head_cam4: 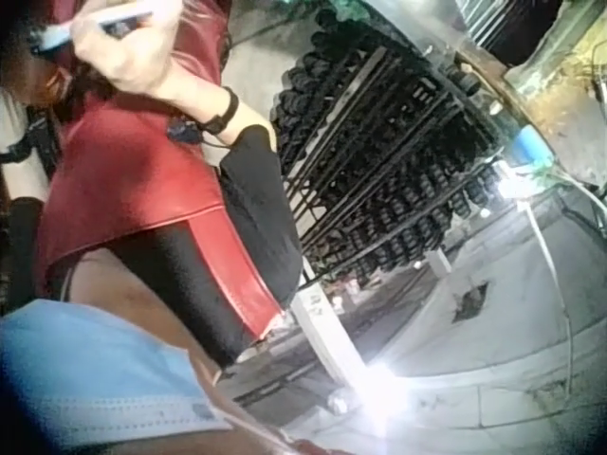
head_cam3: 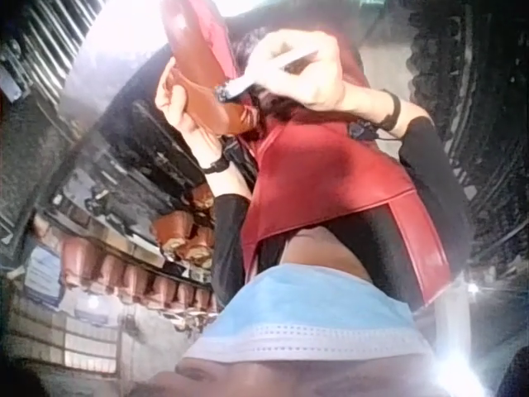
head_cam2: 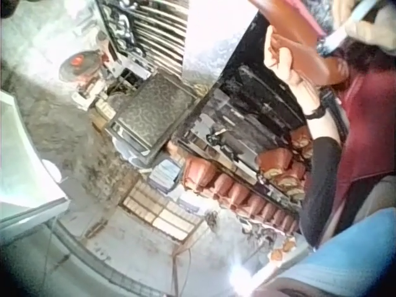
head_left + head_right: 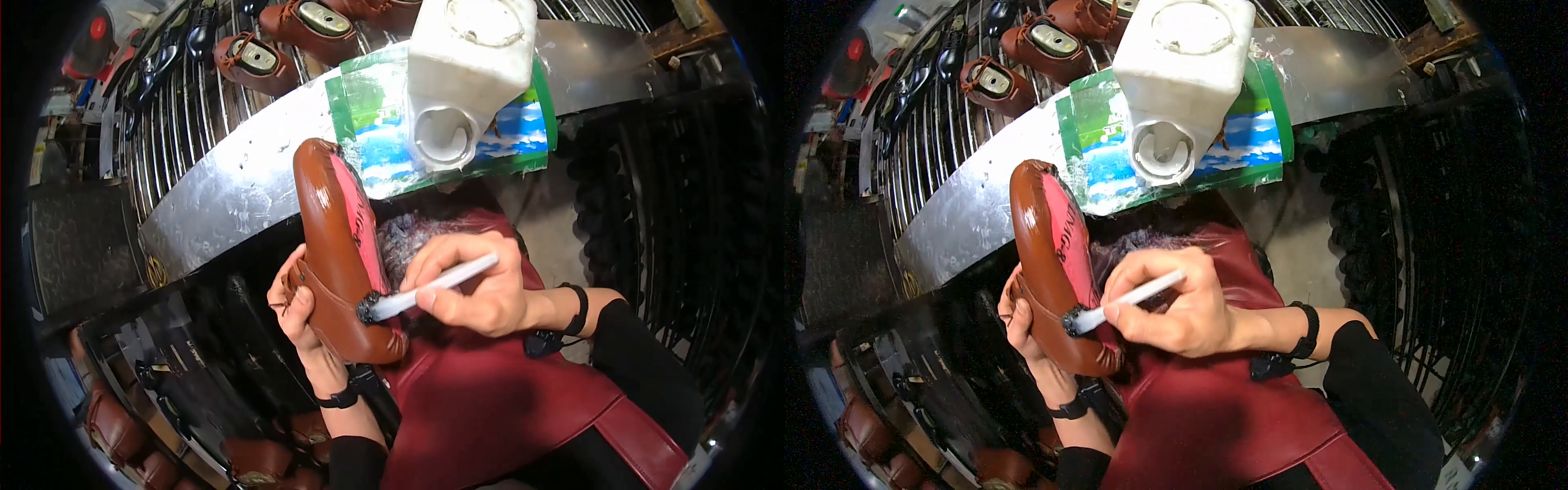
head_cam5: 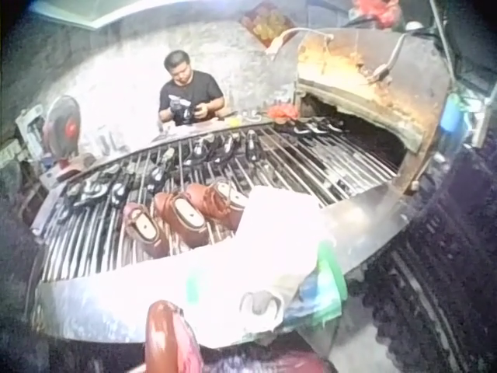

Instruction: Applying glue to the perimeter of shoe uppers and arranging soles for attachment.

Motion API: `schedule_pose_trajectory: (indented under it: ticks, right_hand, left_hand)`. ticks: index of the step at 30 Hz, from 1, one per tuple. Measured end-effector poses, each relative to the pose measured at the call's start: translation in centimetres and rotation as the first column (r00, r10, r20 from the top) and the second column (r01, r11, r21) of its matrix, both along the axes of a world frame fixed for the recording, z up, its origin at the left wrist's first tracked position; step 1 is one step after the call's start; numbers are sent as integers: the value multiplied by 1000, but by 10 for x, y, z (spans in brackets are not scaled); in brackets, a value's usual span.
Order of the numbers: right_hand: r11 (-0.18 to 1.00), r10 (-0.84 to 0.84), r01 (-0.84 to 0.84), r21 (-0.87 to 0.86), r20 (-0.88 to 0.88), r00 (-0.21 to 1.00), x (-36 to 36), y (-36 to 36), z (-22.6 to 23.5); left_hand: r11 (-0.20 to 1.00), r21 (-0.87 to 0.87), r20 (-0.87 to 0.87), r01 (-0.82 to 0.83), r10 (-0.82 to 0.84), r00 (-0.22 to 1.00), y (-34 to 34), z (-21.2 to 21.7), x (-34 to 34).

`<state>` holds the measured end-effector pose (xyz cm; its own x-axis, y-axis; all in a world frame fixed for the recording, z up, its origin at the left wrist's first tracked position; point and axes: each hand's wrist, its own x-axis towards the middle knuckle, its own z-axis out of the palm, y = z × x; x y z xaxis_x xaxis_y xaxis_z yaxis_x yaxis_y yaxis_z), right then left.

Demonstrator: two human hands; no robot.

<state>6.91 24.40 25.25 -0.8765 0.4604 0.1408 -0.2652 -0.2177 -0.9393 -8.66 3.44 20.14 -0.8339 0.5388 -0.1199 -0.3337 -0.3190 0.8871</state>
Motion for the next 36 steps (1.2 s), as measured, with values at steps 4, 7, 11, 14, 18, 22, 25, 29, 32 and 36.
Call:
schedule_pose_trajectory:
  ticks: [4, 7, 11, 14, 18, 22, 25, 29, 32, 36]
  right_hand:
    - [972, 127, -117, 203, -39, 991, 19, -12, 15]
    - [951, 203, -205, 233, 31, 979, 12, 7, 28]
    - [981, 112, -123, 151, 83, 990, -9, 24, 25]
    - [911, 195, -181, 370, 0, 981, -4, 27, 36]
    - [884, 305, -301, 358, 46, 951, -6, 36, 51]
    - [973, 90, -60, 222, -127, 988, -39, 33, 57]
    - [925, 272, -277, 258, 58, 961, -43, 40, 79]
    - [880, 333, -318, 354, 20, 943, -46, 48, 94]
    - [859, 327, -282, 428, -32, 945, -54, 58, 99]
    - [892, 288, -236, 386, -80, 954, -65, 58, 99]
  left_hand:
    - [1000, 4, -14, -22, 22, 1000, 0, -2, -5]
    - [1000, 15, -13, -15, 16, 1000, 9, 6, -7]
    - [998, 37, 77, -45, 42, 996, 19, 8, -7]
    - [998, 32, 105, -60, 56, 993, 20, 16, -8]
    - [996, 82, 276, -33, 9, 961, 21, 17, -14]
    - [974, 219, 400, -52, -41, 916, 31, 20, -15]
    - [945, 323, 482, -47, -121, 868, 38, 37, -7]
    - [953, 292, 315, -77, -20, 949, 39, 29, -8]
    - [885, 436, 464, -164, -65, 883, 54, 26, -14]
    - [798, -567, -581, -205, -212, 785, 56, 54, 12]
